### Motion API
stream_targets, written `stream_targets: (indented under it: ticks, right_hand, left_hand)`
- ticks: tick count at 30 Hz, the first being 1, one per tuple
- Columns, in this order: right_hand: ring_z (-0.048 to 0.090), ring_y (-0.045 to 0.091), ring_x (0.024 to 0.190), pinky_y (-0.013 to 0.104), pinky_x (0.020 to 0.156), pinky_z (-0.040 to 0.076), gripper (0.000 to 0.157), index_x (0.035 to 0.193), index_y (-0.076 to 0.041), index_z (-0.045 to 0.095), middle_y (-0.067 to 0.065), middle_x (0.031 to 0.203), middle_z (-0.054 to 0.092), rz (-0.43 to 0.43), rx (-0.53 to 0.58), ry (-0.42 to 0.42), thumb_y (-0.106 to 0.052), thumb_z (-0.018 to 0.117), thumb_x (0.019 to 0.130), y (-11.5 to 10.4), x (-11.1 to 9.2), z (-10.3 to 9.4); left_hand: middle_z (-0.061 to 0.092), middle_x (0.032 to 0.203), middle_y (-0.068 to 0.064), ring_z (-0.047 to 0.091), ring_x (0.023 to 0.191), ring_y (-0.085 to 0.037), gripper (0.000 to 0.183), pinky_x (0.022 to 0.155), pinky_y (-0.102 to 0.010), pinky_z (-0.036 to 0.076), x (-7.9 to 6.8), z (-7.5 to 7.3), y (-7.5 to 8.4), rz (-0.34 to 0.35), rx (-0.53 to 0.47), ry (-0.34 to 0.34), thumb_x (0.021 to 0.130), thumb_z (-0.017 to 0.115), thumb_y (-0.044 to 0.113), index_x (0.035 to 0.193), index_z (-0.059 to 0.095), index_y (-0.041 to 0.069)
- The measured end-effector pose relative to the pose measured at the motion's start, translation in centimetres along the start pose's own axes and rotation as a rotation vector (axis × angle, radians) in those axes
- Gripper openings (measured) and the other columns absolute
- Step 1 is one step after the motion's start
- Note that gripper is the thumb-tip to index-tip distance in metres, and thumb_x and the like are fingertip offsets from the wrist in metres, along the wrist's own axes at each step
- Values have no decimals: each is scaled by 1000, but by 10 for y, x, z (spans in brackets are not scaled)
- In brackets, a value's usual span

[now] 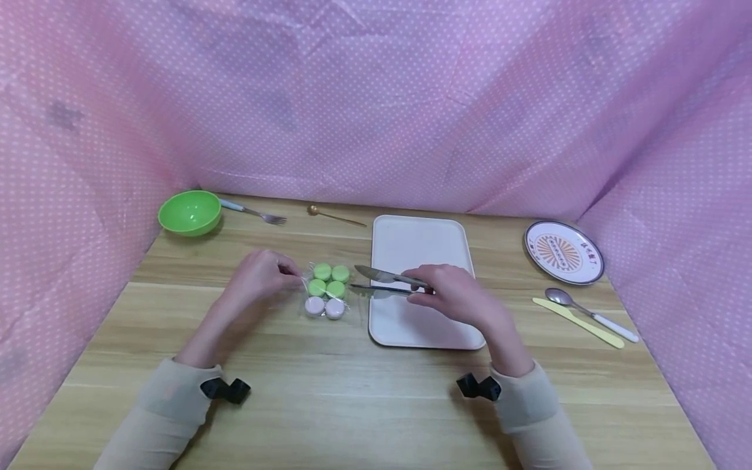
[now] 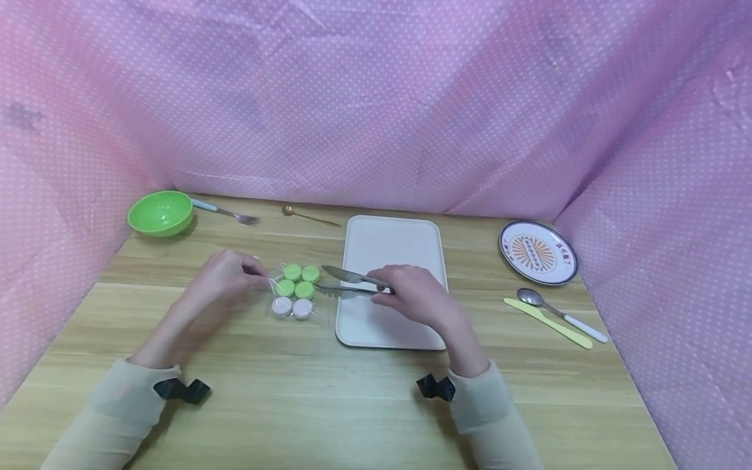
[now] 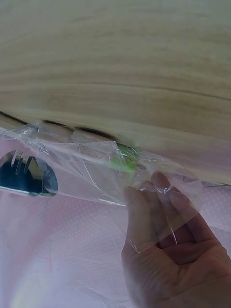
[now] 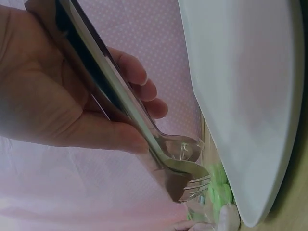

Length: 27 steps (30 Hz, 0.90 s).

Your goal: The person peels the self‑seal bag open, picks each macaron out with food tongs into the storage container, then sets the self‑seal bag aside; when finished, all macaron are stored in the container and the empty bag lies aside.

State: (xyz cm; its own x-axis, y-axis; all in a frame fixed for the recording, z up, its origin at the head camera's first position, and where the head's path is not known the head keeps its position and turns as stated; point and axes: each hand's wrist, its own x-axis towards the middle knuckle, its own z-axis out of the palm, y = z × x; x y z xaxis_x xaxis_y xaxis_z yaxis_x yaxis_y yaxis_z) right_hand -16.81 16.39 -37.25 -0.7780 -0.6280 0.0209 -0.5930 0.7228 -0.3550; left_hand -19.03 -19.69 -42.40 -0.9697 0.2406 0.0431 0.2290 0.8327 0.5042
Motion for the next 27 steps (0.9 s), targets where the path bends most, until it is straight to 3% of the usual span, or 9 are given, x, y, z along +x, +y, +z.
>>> stream_targets:
  ticks: [7, 15, 22, 27]
  right_hand:
    - [52, 6, 70, 26, 64, 43, 27, 111, -20, 66, -13, 83, 62, 8, -42, -23, -29, 69, 86, -4, 4, 4]
    - [53, 7, 72, 26, 68, 44, 26, 113, -23, 66, -15, 87, 63, -14, -46, -42, -28, 67, 87, -10, 9, 7]
    - [49, 5, 67, 25, 63, 41, 8, 96, -29, 64, -17, 77, 58, -10, -57, -35, -26, 66, 88, -12, 12, 9]
    - [50, 4, 69, 24, 64, 43, 13, 101, -29, 65, -18, 79, 59, -16, -50, -46, -27, 65, 88, -13, 12, 9]
  left_hand:
    - [74, 77, 8, 67, 74, -10, 6, 72, -35, 50, 1, -1, -2, 34, 9, 4, 72, 80, 29, 75, 74, 27]
    - [74, 79, 8, 67, 78, -13, 6, 75, -36, 50, -1, -3, -5, -7, -10, -14, 73, 79, 29, 75, 74, 28]
    - [74, 81, 7, 68, 79, -13, 8, 75, -37, 51, 0, -3, -5, -14, -10, -24, 73, 79, 31, 78, 75, 26]
    - [75, 82, 6, 68, 80, -14, 10, 76, -38, 51, 1, -2, -5, -14, -9, -23, 72, 79, 30, 79, 76, 25]
